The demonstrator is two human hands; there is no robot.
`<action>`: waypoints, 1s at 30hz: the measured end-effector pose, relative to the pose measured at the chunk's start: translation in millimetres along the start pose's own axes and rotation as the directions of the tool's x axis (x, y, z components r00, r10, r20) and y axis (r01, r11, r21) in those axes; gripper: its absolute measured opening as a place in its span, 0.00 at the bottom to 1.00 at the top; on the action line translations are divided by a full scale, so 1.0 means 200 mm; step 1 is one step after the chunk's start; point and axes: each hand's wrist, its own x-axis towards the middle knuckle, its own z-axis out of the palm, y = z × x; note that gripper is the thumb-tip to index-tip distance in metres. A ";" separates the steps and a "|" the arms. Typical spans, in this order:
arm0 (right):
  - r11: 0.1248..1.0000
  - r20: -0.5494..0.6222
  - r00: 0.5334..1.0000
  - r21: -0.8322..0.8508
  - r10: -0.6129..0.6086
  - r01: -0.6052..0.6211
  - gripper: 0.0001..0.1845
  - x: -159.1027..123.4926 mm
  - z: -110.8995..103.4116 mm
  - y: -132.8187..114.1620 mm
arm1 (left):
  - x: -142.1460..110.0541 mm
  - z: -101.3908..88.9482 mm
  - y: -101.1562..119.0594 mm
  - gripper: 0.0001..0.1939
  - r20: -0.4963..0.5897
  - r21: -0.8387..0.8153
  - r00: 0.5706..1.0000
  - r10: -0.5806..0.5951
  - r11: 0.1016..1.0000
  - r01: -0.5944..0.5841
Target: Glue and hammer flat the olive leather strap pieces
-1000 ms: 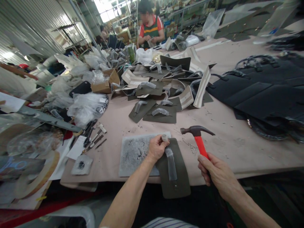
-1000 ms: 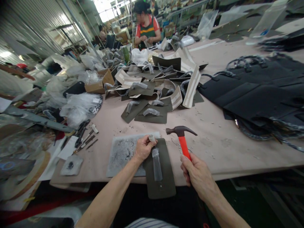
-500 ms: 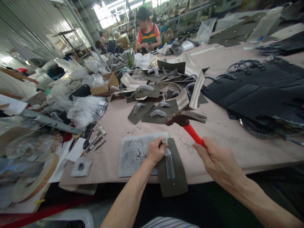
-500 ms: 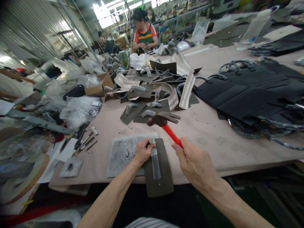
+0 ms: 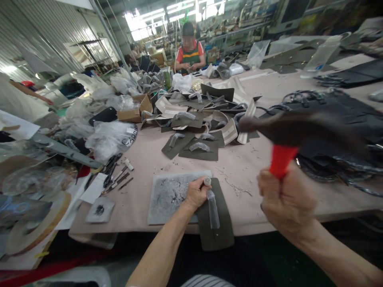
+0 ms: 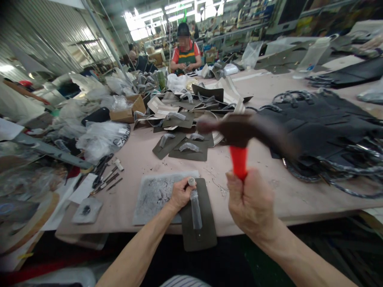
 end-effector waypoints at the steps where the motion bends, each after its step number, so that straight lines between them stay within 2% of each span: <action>1: 0.997 0.111 0.993 -0.061 -0.035 0.042 0.16 -0.02 0.03 0.03 | 0.00 0.00 0.00 0.05 -0.002 0.000 1.000 -0.005 1.000 0.005; 3: 0.960 0.374 0.925 -0.226 -0.073 0.167 0.14 -0.06 0.09 0.12 | 0.00 0.00 0.01 0.06 0.001 -0.001 1.000 -0.005 1.000 0.005; 4: 0.935 0.477 0.877 -0.285 -0.053 0.212 0.12 -0.07 0.11 0.17 | 0.00 0.00 0.01 0.06 0.006 -0.005 1.000 0.002 1.000 -0.002; 5: 0.911 0.530 0.848 -0.335 -0.028 0.239 0.11 -0.08 0.12 0.21 | 0.00 0.00 0.01 0.07 0.014 -0.008 1.000 0.012 1.000 -0.012; 8: 0.873 0.555 0.831 -0.424 0.040 0.241 0.12 -0.10 0.14 0.33 | 0.00 -0.01 0.02 0.07 0.020 -0.007 0.999 0.034 0.999 -0.034; 12: 0.898 0.537 0.826 -0.430 0.170 0.094 0.15 -0.15 0.23 0.50 | 0.00 -0.01 0.02 0.05 0.010 0.005 0.999 0.032 0.999 -0.032; 15: 0.890 0.461 0.874 -0.449 0.158 0.076 0.14 -0.19 0.32 0.59 | 0.00 0.00 0.02 0.04 0.006 -0.014 1.000 0.015 1.000 -0.015; 18: 0.903 0.320 0.947 -0.396 -0.034 0.166 0.16 -0.23 0.40 0.51 | 0.00 0.00 0.03 0.04 0.000 -0.025 1.000 -0.007 1.000 0.007; 20: 0.940 0.288 0.949 -0.269 -0.131 0.212 0.21 -0.27 0.45 0.38 | 0.00 0.01 0.03 0.03 -0.023 -0.026 1.000 -0.017 1.000 0.017; 21: 0.954 0.317 0.937 -0.204 -0.146 0.218 0.24 -0.31 0.49 0.31 | 0.00 0.01 0.03 0.02 -0.038 -0.034 0.999 -0.027 0.999 0.026; 23: 0.970 0.438 0.892 -0.149 -0.110 0.192 0.26 -0.37 0.56 0.17 | 0.01 0.01 0.03 0.03 -0.075 -0.086 0.995 -0.068 0.994 0.062; 25: 0.976 0.519 0.855 -0.181 -0.006 0.117 0.26 -0.40 0.61 0.11 | 0.01 0.00 0.02 0.04 -0.156 -0.193 0.978 -0.139 0.975 0.108; 27: 0.987 0.478 0.875 -0.158 0.078 -0.002 0.24 -0.38 0.61 0.12 | 0.02 0.00 0.00 0.06 -0.284 -0.306 0.934 -0.218 0.943 0.127; 30: 0.977 0.330 0.930 0.073 0.164 -0.198 0.19 -0.21 0.46 0.19 | 0.04 0.00 -0.04 0.07 -0.409 -0.368 0.873 -0.267 0.923 0.110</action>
